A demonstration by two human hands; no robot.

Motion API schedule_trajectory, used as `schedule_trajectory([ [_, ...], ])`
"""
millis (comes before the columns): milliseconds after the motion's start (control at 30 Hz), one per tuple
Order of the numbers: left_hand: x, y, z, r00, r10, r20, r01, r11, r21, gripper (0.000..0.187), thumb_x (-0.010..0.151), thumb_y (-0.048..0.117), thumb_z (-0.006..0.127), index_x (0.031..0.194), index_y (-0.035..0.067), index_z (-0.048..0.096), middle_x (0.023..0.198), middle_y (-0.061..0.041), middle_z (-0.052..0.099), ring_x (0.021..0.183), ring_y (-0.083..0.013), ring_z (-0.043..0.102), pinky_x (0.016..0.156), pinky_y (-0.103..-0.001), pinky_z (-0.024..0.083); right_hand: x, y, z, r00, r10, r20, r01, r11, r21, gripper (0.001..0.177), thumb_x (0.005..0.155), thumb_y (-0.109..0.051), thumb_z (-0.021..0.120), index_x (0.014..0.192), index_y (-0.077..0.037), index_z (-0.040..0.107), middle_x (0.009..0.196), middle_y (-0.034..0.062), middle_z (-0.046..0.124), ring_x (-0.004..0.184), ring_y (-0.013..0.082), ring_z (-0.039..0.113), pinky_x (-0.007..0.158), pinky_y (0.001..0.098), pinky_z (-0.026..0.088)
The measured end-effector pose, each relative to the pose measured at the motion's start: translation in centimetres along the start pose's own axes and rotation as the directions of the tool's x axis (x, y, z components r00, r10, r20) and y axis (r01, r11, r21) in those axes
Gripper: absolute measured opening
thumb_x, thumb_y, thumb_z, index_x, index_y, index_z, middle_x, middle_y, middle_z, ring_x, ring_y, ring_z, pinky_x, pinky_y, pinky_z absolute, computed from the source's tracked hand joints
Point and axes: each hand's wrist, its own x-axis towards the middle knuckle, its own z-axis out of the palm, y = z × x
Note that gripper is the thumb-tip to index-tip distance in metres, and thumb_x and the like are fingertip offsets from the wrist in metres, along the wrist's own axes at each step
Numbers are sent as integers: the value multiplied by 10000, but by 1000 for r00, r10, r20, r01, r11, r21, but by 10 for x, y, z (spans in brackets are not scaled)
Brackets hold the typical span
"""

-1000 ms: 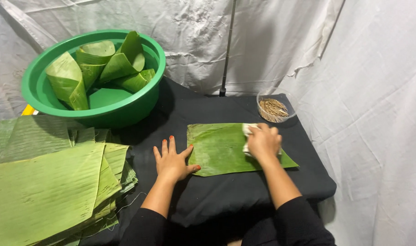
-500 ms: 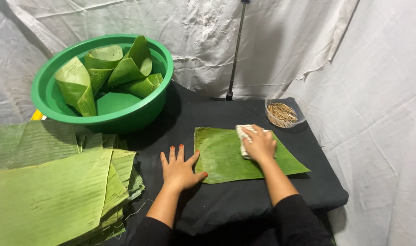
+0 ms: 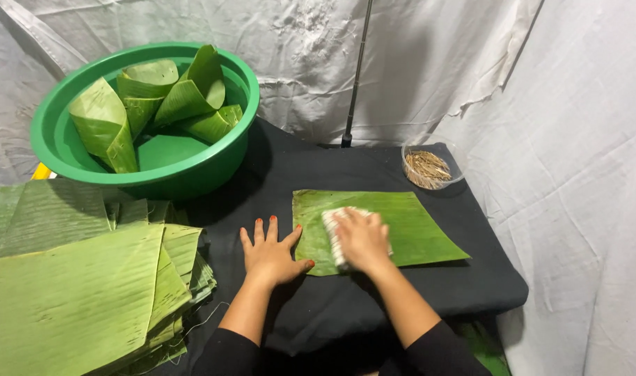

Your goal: Clean and fold banana leaves into cone shapes and secure them with toothpicks.

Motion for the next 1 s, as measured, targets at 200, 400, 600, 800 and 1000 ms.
schedule_trajectory([
  [200,0,-2,-2,1000,-3,-4,3,1000,-25,823,893,667,574,1613,388,290,1730,-108,91,1591,-382,-29,1214,-622,-78,-41,-5,-56,994,37,102,-46,996,81,693,874,-646,620,1512,-415,480,1637,-53,378,1270,368,463,978,505,425],
  [400,0,-4,0,1000,3,-20,-4,1000,-25,844,876,692,585,1609,386,300,1729,-102,102,1591,-379,-14,1216,-622,-81,-48,103,-36,959,283,1,-282,958,-58,569,930,-485,592,1486,-514,479,1618,-149,392,1246,335,480,951,530,467],
  [600,2,-6,3,999,16,-48,-17,1000,-23,851,881,694,586,1613,365,303,1725,-125,115,1589,-391,-7,1213,-639,-77,-50,146,-35,926,369,-78,-370,929,8,489,952,-531,503,1441,-551,507,1601,-177,396,1284,326,422,969,518,406],
  [800,4,-6,6,998,23,-57,-23,1000,16,831,887,712,584,1604,386,317,1721,-123,132,1588,-396,11,1213,-643,-56,-54,57,-31,887,45,-460,-61,998,-21,369,1022,-367,499,1357,-410,648,1460,-57,588,1087,372,549,856,561,510],
  [1000,7,-6,9,999,17,-30,-16,999,35,848,889,726,577,1612,389,290,1723,-124,116,1586,-399,3,1211,-656,-47,-57,-5,-20,997,-78,25,76,995,66,485,1003,-450,471,1487,-479,463,1604,-125,372,1265,320,422,1003,484,378],
])
